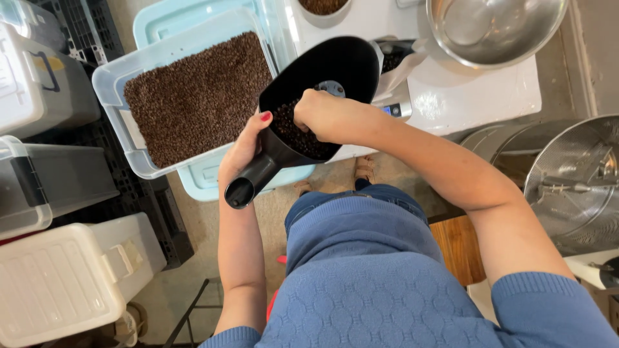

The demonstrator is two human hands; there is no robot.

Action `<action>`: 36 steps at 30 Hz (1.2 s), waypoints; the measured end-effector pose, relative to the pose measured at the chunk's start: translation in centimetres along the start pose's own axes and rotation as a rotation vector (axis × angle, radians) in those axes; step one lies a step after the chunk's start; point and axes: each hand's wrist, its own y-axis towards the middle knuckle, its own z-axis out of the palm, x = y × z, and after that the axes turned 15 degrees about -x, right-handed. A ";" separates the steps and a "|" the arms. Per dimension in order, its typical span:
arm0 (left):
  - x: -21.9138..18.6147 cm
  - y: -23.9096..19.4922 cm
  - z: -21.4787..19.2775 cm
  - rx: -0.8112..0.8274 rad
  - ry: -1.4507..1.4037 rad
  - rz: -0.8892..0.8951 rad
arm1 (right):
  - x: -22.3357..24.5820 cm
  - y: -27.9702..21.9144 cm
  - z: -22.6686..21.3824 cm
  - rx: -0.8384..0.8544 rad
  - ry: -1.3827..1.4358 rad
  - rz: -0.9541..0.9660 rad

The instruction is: Weighing roasted coffee beans by scooping them from a storage bin into a container on a digital scale

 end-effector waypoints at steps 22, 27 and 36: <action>-2.3 2.2 0.3 -0.037 -0.246 -0.268 | -10.4 -5.7 -13.1 -0.167 0.126 0.407; -2.1 2.3 0.3 -0.050 -0.228 -0.289 | -9.7 -5.5 -12.6 -0.105 0.165 0.491; -1.8 2.7 -0.2 -0.042 -0.193 -0.241 | -10.9 -5.5 -12.1 -0.029 0.091 0.417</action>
